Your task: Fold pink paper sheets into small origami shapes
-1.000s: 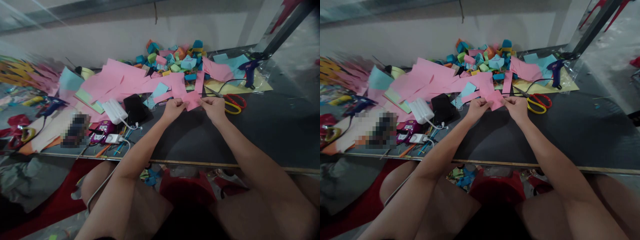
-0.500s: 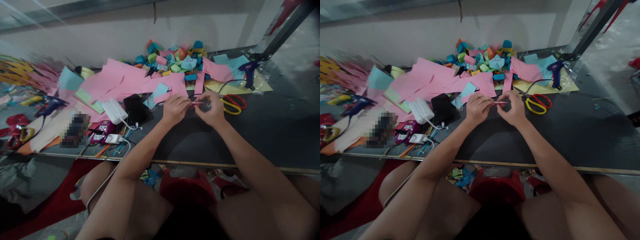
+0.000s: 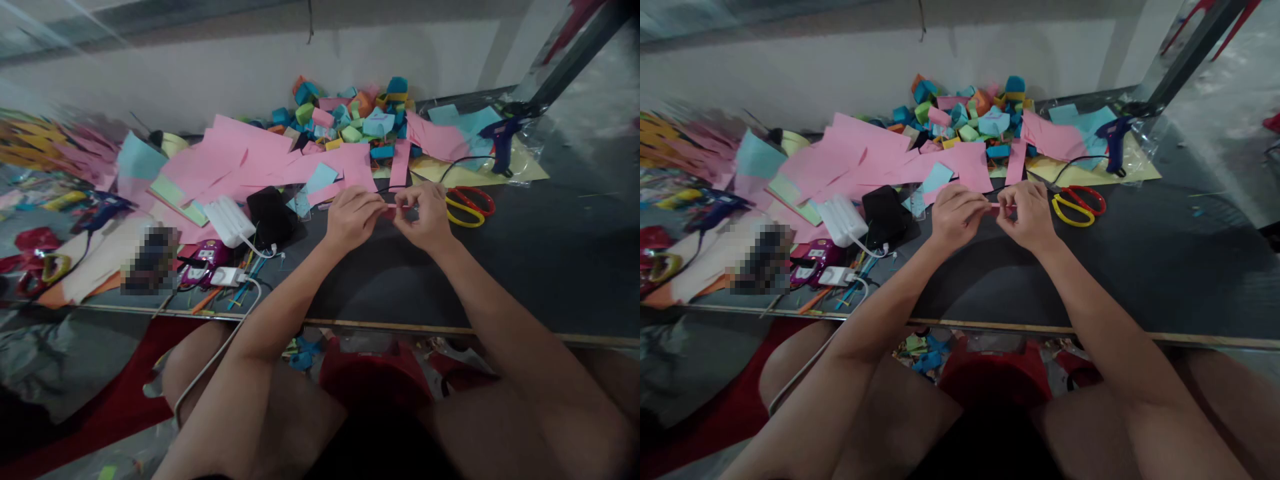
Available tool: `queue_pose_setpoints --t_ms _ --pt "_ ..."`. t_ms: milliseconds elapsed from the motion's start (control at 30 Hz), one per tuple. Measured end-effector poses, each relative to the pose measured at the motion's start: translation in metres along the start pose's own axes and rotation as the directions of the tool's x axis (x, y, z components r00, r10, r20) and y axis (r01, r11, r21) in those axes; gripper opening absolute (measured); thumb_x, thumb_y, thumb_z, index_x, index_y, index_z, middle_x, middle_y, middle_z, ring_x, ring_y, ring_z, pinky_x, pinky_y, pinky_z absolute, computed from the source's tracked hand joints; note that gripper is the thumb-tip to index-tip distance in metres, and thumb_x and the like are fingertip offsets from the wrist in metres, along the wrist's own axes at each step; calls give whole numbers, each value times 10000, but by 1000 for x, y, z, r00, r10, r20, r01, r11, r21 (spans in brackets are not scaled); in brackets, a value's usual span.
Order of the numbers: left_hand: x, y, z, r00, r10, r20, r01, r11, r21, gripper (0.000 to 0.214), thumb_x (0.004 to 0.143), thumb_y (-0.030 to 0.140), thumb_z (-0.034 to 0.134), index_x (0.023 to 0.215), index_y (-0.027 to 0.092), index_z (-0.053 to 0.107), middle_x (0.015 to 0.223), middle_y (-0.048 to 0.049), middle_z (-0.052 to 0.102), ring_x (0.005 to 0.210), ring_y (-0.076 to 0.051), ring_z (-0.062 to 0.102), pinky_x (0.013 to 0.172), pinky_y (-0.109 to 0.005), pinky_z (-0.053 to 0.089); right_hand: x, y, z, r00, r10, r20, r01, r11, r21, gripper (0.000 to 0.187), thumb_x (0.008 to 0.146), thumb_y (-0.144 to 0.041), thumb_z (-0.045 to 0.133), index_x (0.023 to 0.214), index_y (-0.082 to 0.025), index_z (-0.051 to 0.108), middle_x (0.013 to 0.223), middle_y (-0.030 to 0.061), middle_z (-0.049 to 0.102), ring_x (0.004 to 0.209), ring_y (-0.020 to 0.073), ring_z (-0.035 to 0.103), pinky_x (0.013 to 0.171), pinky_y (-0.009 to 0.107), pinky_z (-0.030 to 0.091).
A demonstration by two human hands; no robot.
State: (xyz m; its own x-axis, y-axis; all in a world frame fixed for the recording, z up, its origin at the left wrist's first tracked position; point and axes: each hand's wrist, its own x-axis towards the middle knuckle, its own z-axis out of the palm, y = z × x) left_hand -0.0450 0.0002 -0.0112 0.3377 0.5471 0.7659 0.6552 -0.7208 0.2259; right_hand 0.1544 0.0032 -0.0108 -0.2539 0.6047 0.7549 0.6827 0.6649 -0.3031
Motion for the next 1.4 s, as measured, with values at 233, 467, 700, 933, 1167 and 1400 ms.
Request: queue_pose_setpoints --t_ms 233,467,700,933,1167,1400 --pt "5 -26 -8 986 1 -164 0 1000 7 288 1022 425 559 899 225 727 923 -28 786 911 -174 698 983 -413 530 -3 36 -8 995 74 -61 -70 995 73 275 757 -199 619 982 -271 479 875 8 646 832 226 614 911 501 456" --pt "7 -20 0 974 -86 -207 53 986 -160 265 1009 423 593 866 238 718 892 -21 788 880 -149 719 913 -362 548 -2 15 4 962 270 -43 -232 887 398 262 895 -476 688 1050 -264 697 985 52 746 921 249 705 833 445 550" --pt "2 -14 8 986 86 -144 -84 996 17 310 972 461 643 1185 248 714 1195 -74 783 1103 -206 708 1009 -407 513 -2 13 1 993 81 -89 -80 997 10 115 918 -335 690 876 -284 784 898 36 772 931 266 717 938 521 489" --pt "-3 1 11 993 9 -116 -4 999 44 248 1033 361 551 944 223 736 936 -35 813 918 -187 708 889 -387 521 0 -2 2 999 20 -43 -19 1000 18 49 891 -287 674 892 -282 722 870 13 762 956 256 698 962 504 473" --pt "0 4 7 987 94 -132 -78 989 122 285 1053 306 504 886 219 718 876 -6 805 891 -166 710 834 -351 518 0 -12 -2 995 45 -92 -35 994 101 242 745 -159 662 935 -272 561 887 24 718 909 265 681 932 500 487" --pt "-2 3 9 990 89 -110 -81 994 78 271 1048 316 521 893 233 727 884 1 803 911 -162 702 863 -346 512 -3 -1 11 995 -10 -99 23 992 128 356 706 -178 635 992 -276 448 881 2 707 875 246 672 925 493 446"
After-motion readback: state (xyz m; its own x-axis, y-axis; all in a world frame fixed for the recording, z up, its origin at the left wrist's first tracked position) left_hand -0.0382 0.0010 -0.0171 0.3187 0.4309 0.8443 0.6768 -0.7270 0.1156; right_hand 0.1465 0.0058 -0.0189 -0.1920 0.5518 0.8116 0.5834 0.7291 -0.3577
